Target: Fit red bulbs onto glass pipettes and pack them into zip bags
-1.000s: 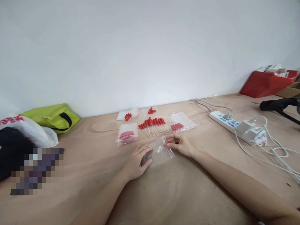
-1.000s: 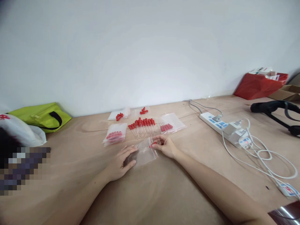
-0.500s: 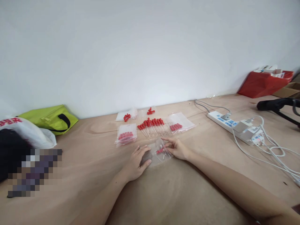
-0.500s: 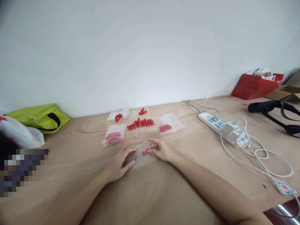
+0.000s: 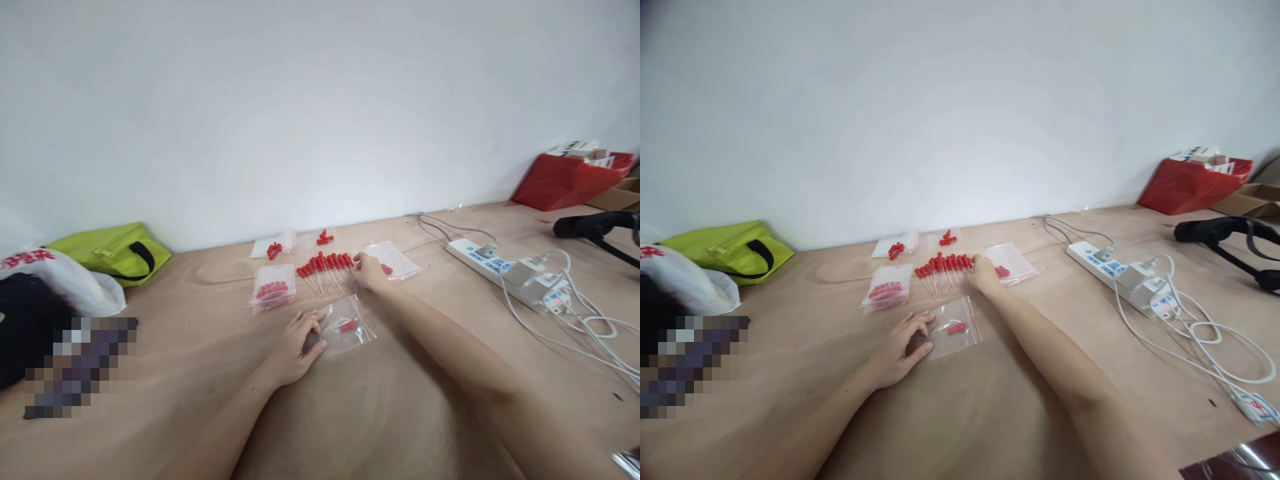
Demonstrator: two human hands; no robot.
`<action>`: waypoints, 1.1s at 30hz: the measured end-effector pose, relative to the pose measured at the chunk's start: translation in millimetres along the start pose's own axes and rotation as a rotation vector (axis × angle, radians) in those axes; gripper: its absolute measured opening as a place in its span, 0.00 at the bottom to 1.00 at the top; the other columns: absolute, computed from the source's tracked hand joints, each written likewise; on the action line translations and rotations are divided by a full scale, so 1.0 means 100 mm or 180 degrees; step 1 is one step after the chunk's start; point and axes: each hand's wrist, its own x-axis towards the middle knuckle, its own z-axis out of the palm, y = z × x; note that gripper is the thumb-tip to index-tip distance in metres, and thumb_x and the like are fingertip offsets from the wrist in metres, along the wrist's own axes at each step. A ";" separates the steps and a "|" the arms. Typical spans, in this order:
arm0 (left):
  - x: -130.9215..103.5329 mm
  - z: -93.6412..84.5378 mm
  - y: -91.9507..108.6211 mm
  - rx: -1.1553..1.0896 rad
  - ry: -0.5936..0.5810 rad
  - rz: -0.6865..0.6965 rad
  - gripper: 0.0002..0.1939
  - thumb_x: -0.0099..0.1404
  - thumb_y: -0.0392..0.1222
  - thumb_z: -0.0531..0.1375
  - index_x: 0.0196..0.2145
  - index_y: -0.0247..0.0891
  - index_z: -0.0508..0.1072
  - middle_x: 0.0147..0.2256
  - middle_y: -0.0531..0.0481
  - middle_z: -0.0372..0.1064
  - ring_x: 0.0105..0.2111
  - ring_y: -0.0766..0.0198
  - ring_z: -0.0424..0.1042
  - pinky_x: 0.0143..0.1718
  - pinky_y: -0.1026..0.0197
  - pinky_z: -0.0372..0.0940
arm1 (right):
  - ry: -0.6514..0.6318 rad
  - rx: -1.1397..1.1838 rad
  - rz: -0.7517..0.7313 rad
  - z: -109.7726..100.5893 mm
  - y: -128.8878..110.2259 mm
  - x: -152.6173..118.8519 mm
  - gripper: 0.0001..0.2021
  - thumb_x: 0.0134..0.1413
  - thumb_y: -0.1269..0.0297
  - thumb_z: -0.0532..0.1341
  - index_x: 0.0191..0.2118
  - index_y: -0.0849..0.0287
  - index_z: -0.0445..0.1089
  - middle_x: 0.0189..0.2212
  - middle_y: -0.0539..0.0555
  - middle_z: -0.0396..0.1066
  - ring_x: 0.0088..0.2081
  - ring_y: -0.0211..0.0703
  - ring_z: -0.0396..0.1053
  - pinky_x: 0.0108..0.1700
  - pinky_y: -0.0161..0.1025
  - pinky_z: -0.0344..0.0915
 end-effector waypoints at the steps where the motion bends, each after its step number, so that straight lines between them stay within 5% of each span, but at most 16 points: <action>1: 0.00 0.00 0.00 0.0000 -0.0012 0.0000 0.03 0.61 0.41 0.51 0.32 0.41 0.59 0.50 0.44 0.63 0.54 0.58 0.58 0.57 0.45 0.46 | -0.0049 -0.0028 0.0085 0.02 -0.04 0.04 0.16 0.43 0.70 0.58 0.42 0.63 0.65 0.36 0.58 0.71 0.39 0.43 0.68 0.38 0.33 0.60; 8: -0.01 -0.01 0.00 0.0071 -0.0025 0.0028 0.05 0.59 0.41 0.55 0.31 0.40 0.59 0.50 0.44 0.63 0.54 0.58 0.58 0.56 0.46 0.47 | -0.0114 0.0052 0.0394 0.07 -0.16 0.12 0.17 0.42 0.72 0.59 0.43 0.66 0.64 0.35 0.62 0.70 0.37 0.49 0.69 0.34 0.35 0.61; 13: -0.01 -0.01 0.00 0.0048 0.0018 0.0043 0.06 0.58 0.39 0.56 0.28 0.40 0.59 0.48 0.44 0.65 0.54 0.59 0.58 0.56 0.47 0.48 | -0.0136 0.0339 0.0351 -0.06 -0.02 0.02 0.25 0.47 0.68 0.57 0.52 0.68 0.54 0.31 0.58 0.71 0.32 0.44 0.69 0.33 0.34 0.61; 20: 0.00 0.00 -0.02 0.0039 0.0013 0.0040 0.08 0.58 0.41 0.55 0.26 0.40 0.57 0.50 0.43 0.64 0.54 0.58 0.58 0.56 0.46 0.47 | -0.0251 0.2480 0.0061 -0.10 0.35 -0.51 0.33 0.47 0.65 0.52 0.57 0.59 0.35 0.21 0.41 0.58 0.15 0.33 0.59 0.19 0.32 0.58; 25: 0.01 -0.01 -0.01 0.0124 -0.0051 0.0035 0.06 0.59 0.42 0.55 0.31 0.40 0.60 0.50 0.44 0.63 0.54 0.56 0.58 0.56 0.45 0.47 | 0.0053 0.3363 0.0081 -0.01 0.31 -0.80 0.31 0.43 0.60 0.57 0.52 0.52 0.41 0.23 0.40 0.58 0.18 0.32 0.63 0.21 0.33 0.64; 28: 0.01 -0.01 -0.01 0.0153 -0.0055 0.0025 0.12 0.59 0.42 0.55 0.41 0.40 0.60 0.51 0.44 0.62 0.54 0.56 0.58 0.57 0.44 0.46 | 0.0154 0.3685 0.0172 0.04 0.22 -0.85 0.26 0.44 0.55 0.58 0.47 0.52 0.44 0.22 0.40 0.60 0.19 0.34 0.65 0.23 0.35 0.66; 33: -0.01 0.00 -0.03 0.0200 -0.0026 0.0031 0.22 0.59 0.43 0.54 0.51 0.40 0.55 0.52 0.45 0.60 0.53 0.55 0.58 0.58 0.45 0.45 | -0.0183 0.3887 0.0367 0.08 0.17 -0.92 0.21 0.42 0.49 0.58 0.38 0.54 0.53 0.21 0.43 0.62 0.21 0.34 0.66 0.26 0.37 0.66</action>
